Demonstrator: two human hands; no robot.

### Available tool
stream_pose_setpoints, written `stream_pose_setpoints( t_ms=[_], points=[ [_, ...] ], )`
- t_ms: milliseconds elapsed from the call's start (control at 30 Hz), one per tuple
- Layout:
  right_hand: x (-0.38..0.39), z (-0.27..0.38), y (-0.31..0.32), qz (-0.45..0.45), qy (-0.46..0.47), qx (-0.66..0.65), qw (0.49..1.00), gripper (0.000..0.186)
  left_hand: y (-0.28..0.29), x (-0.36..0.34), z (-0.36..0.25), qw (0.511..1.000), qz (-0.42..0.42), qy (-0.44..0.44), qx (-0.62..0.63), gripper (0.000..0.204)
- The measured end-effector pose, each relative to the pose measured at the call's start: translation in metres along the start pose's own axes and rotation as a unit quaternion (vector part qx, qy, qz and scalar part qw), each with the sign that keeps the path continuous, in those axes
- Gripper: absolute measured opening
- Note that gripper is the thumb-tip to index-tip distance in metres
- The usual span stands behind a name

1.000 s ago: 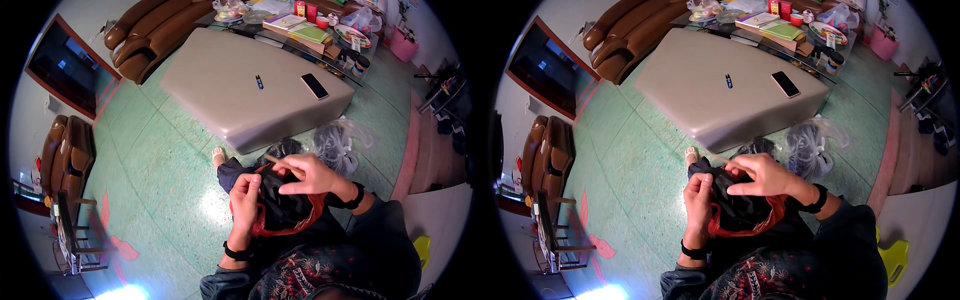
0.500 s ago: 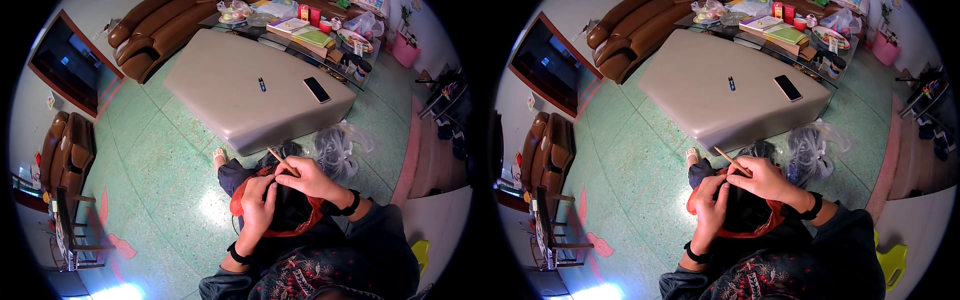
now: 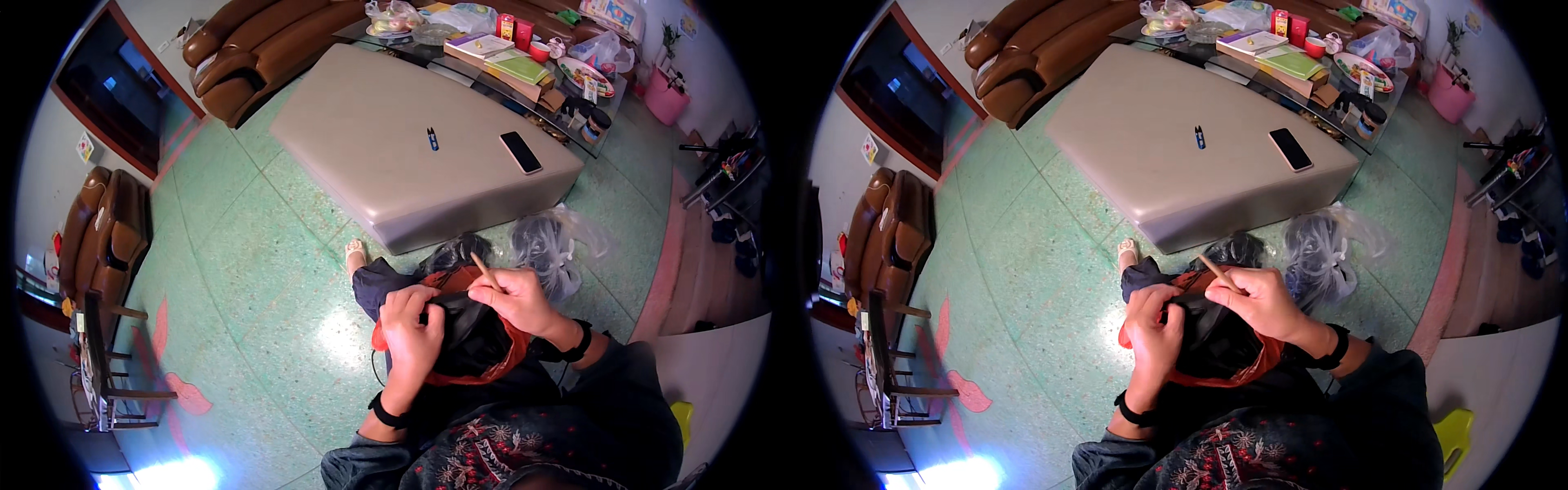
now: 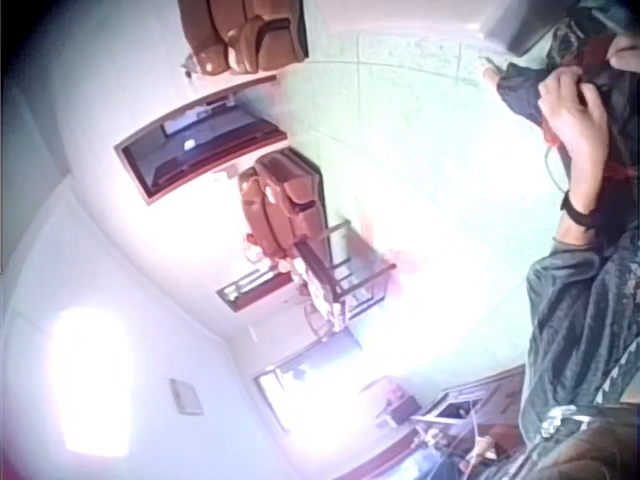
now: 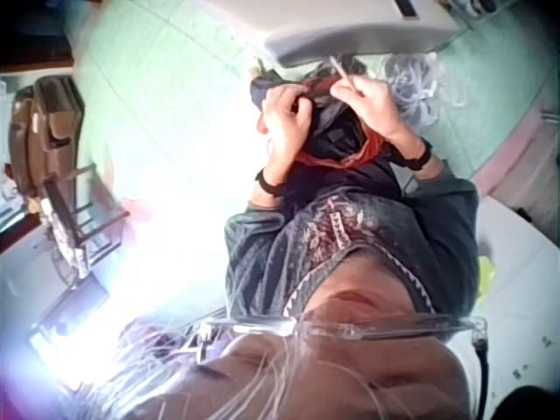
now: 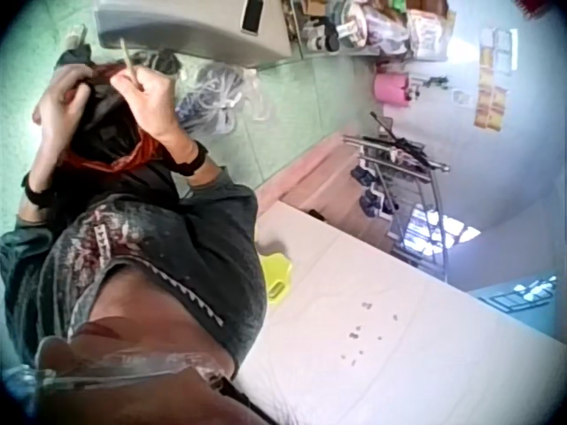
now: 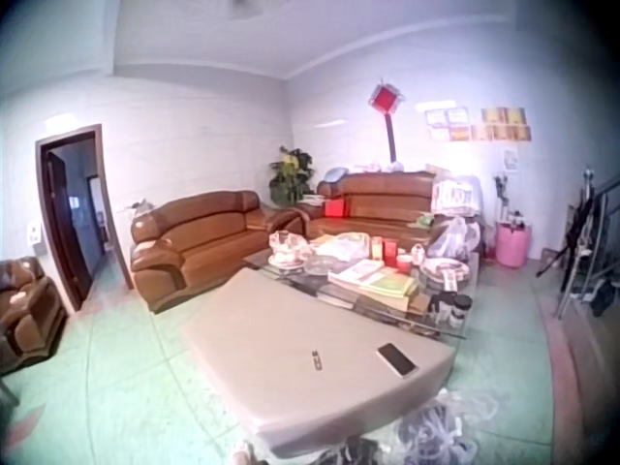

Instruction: Repairing the fabric lining inside a bag using a thin stick tool.

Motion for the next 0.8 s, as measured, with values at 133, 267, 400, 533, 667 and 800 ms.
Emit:
stream_pose_setpoints(
  t_ms=[133, 267, 400, 533, 667, 800],
  points=[
    [-0.001, -0.011, -0.006, 0.046, -0.042, -0.051, 0.997, 0.010, -0.002, -0.002, -0.001, 0.969, 0.115, 0.033, 0.216, 0.021],
    [-0.005, -0.010, -0.012, 0.084, -0.034, -0.077, 0.993, 0.011, -0.004, 0.000, 0.003, 0.981, 0.103, 0.029, 0.163, 0.019],
    [-0.007, -0.009, -0.012, 0.102, -0.023, -0.070, 0.992, 0.010, -0.003, -0.001, 0.005, 0.980, 0.100, 0.033, 0.169, 0.016],
    [-0.008, -0.003, -0.012, 0.106, -0.023, -0.063, 0.992, 0.009, -0.002, -0.001, 0.006, 0.980, 0.103, 0.034, 0.167, 0.016],
    [-0.009, 0.004, -0.010, 0.089, 0.034, 0.008, 0.995, 0.009, -0.003, -0.002, 0.003, 0.977, 0.108, 0.033, 0.180, 0.015],
    [-0.006, 0.009, -0.006, 0.055, 0.144, 0.051, 0.987, 0.012, -0.004, -0.004, -0.003, 0.979, 0.111, 0.023, 0.170, 0.014]
  ],
)
Point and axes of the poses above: each hand's wrist, its own x-axis away from the middle knuckle, its own y-axis out of the back of the hand, z = x × y, the point moved 6 cm from there along -x, towards the middle knuckle, and after that the axes turned 2 degrees about -y, right-handed, at the moved point
